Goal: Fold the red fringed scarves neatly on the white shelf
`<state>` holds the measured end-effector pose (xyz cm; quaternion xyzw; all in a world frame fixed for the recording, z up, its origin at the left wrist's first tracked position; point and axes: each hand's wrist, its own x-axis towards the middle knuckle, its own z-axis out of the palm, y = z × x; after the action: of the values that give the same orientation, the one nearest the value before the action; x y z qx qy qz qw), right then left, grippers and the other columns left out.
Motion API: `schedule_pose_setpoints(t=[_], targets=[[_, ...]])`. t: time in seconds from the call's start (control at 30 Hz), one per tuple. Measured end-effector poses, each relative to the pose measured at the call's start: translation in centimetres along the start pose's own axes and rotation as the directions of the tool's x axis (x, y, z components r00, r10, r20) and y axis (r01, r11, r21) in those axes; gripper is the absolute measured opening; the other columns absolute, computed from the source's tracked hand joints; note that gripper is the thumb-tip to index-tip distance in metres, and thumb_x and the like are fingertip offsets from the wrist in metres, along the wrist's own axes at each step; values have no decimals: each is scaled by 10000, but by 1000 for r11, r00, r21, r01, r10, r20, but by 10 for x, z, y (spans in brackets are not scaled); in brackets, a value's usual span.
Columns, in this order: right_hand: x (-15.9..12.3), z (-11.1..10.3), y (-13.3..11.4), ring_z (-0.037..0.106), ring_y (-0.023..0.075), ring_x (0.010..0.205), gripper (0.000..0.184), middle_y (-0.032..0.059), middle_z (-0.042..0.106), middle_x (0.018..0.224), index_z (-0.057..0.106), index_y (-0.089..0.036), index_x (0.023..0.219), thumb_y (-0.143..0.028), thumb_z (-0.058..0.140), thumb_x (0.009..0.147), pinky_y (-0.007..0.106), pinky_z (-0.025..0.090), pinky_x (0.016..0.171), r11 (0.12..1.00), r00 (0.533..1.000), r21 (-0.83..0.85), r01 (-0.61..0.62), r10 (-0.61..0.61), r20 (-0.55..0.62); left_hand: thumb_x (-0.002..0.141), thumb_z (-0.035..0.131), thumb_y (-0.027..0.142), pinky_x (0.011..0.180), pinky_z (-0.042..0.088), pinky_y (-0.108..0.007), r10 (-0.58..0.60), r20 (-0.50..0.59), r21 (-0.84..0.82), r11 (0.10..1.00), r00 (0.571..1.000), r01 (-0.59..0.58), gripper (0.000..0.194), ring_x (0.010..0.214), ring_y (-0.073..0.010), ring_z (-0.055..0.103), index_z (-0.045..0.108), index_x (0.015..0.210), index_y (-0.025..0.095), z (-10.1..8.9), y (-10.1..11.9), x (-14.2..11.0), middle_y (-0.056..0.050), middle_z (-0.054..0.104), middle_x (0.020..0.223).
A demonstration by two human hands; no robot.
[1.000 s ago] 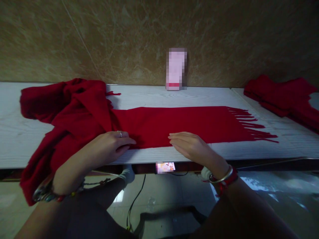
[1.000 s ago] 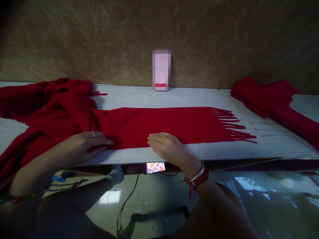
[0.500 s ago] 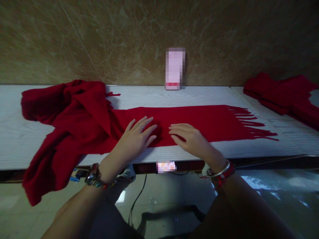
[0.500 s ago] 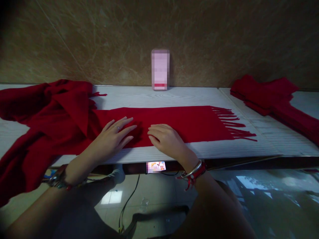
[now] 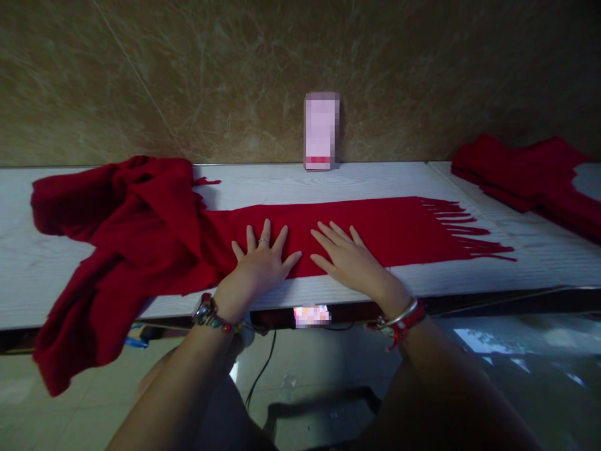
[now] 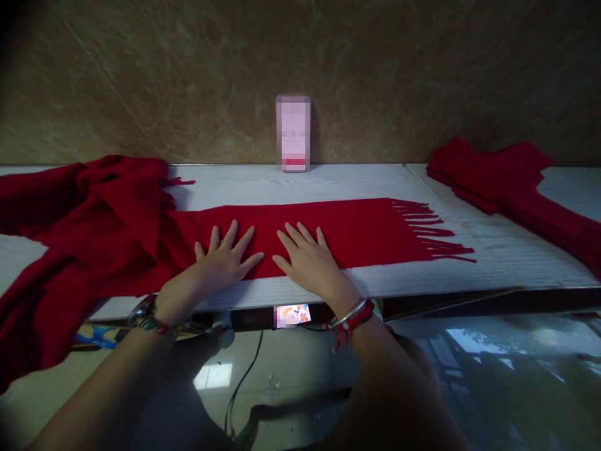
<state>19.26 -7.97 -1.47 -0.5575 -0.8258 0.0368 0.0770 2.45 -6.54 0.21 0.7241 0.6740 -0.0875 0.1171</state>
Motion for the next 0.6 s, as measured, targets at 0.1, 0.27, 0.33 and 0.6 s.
schedule_pose_setpoints(t=[0.1,0.27,0.33,0.6], targets=[[-2,-1,-1,247,269,1370,528,69,308,1485,361,-208,1404,-411,345,917,549,190,1097,1000,1000,-14,-1,1,18,850,271,632,1018,149,-683,-55,40,4,998,998,55,729,1362,-436,-20,96,1464,281,-8,3,-1,-75,-35,1540],[1,-11,6,233,269,1375,516,79,311,1487,371,-200,1400,-389,351,920,535,196,1101,999,1000,47,-9,10,-22,842,299,634,1036,164,-654,-76,44,-8,997,996,77,744,1367,-426,24,148,1463,254,-16,4,2,-96,40,1539],[3,-17,14,219,277,1379,508,78,311,1490,358,-217,1407,-379,342,925,550,193,1097,994,993,91,-59,68,-98,862,266,613,1040,165,-652,-78,-26,-54,996,997,77,716,1370,-419,37,172,1463,235,-16,3,6,-105,73,1537],[1,-10,32,172,347,1380,568,102,268,1505,339,-219,1417,-467,358,906,644,176,1058,976,978,64,-206,209,-29,905,253,538,1009,228,-670,126,-266,-69,986,956,-150,590,1373,-411,101,316,1421,259,-2,19,31,-74,132,1536]])
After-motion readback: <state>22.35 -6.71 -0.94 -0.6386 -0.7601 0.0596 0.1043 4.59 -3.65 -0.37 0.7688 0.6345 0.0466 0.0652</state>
